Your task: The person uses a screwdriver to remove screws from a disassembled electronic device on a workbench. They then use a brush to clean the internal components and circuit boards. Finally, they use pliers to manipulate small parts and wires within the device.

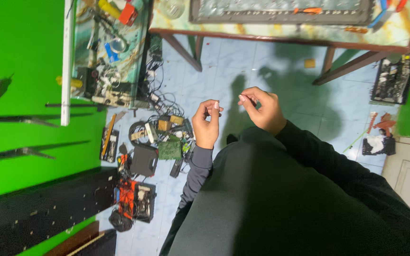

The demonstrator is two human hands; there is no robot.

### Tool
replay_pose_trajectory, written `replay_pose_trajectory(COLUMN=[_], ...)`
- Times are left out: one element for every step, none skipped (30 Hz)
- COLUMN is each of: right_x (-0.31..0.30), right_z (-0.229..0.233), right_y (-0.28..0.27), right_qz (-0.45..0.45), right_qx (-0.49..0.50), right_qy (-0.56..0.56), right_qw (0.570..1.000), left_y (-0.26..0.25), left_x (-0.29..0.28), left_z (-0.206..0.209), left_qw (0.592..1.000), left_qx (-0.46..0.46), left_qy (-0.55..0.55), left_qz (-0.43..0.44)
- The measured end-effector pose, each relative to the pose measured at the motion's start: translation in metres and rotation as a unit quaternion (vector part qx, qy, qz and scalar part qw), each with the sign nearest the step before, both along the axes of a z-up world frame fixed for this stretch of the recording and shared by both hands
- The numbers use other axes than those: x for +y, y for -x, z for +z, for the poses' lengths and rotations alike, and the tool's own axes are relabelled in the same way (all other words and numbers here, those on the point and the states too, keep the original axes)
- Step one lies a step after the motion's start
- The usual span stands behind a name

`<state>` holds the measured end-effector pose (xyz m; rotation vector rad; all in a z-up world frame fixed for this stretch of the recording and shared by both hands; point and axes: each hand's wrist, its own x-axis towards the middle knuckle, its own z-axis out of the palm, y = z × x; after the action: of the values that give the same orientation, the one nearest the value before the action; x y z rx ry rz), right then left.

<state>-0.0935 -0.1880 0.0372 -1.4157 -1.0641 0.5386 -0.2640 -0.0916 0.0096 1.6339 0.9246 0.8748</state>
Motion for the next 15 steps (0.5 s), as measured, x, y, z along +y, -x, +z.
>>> replay_pose_trajectory(right_x=[0.003, 0.006, 0.008, 0.009, 0.012, 0.014, 0.015, 0.017, 0.020, 0.023, 0.025, 0.027, 0.030, 0.034, 0.035], right_z=[0.000, 0.000, -0.001, -0.001, -0.004, -0.007, -0.010, -0.013, -0.016, -0.020, -0.023, -0.025, -0.025, -0.025, -0.024], right_y=[0.011, 0.022, 0.031, 0.039, 0.049, 0.058, 0.063, 0.068, 0.075, 0.083, 0.087, 0.089, 0.091, 0.093, 0.096], right_qz=[0.007, 0.014, 0.016, 0.018, 0.019, 0.023, 0.027, 0.032, 0.030, 0.029, 0.027, 0.034, 0.040, 0.045, 0.044], right_qx=[-0.002, -0.003, 0.002, 0.008, 0.012, 0.004, -0.003, -0.010, -0.014, -0.019, -0.023, -0.028, -0.034, -0.039, -0.048], right_qy=[0.000, -0.001, 0.002, 0.006, 0.007, 0.011, 0.013, 0.015, 0.009, 0.003, -0.004, -0.004, -0.005, -0.006, 0.002], right_qw=[1.000, 1.000, 1.000, 1.000, 1.000, 1.000, 1.000, 0.999, 0.999, 0.999, 0.999, 0.999, 0.999, 0.998, 0.998], left_y=[0.013, 0.025, 0.034, 0.043, 0.054, 0.063, 0.068, 0.074, 0.080, 0.086, 0.091, 0.095, 0.099, 0.102, 0.105], left_x=[0.002, 0.005, 0.007, 0.007, 0.008, 0.008, 0.008, 0.010, 0.011, 0.013, 0.013, 0.013, 0.014, 0.015, 0.015], left_z=[-0.002, -0.005, -0.006, -0.006, -0.006, -0.003, 0.002, 0.007, 0.011, 0.014, 0.016, 0.017, 0.017, 0.017, 0.017], left_qw=[1.000, 1.000, 0.999, 0.997, 0.999, 1.000, 1.000, 1.000, 1.000, 1.000, 1.000, 0.999, 0.999, 0.999, 0.999], left_qx=[0.007, 0.023, 0.038, 0.053, 0.038, 0.024, 0.011, 0.008, 0.003, -0.002, 0.008, 0.017, 0.026, 0.019, 0.012], left_qy=[0.001, 0.015, 0.030, 0.046, 0.025, 0.004, -0.018, -0.015, -0.010, -0.004, -0.004, -0.003, -0.003, -0.005, -0.006], left_qz=[0.010, 0.012, 0.016, 0.020, 0.019, 0.018, 0.017, 0.019, 0.021, 0.022, 0.029, 0.036, 0.041, 0.046, 0.050])
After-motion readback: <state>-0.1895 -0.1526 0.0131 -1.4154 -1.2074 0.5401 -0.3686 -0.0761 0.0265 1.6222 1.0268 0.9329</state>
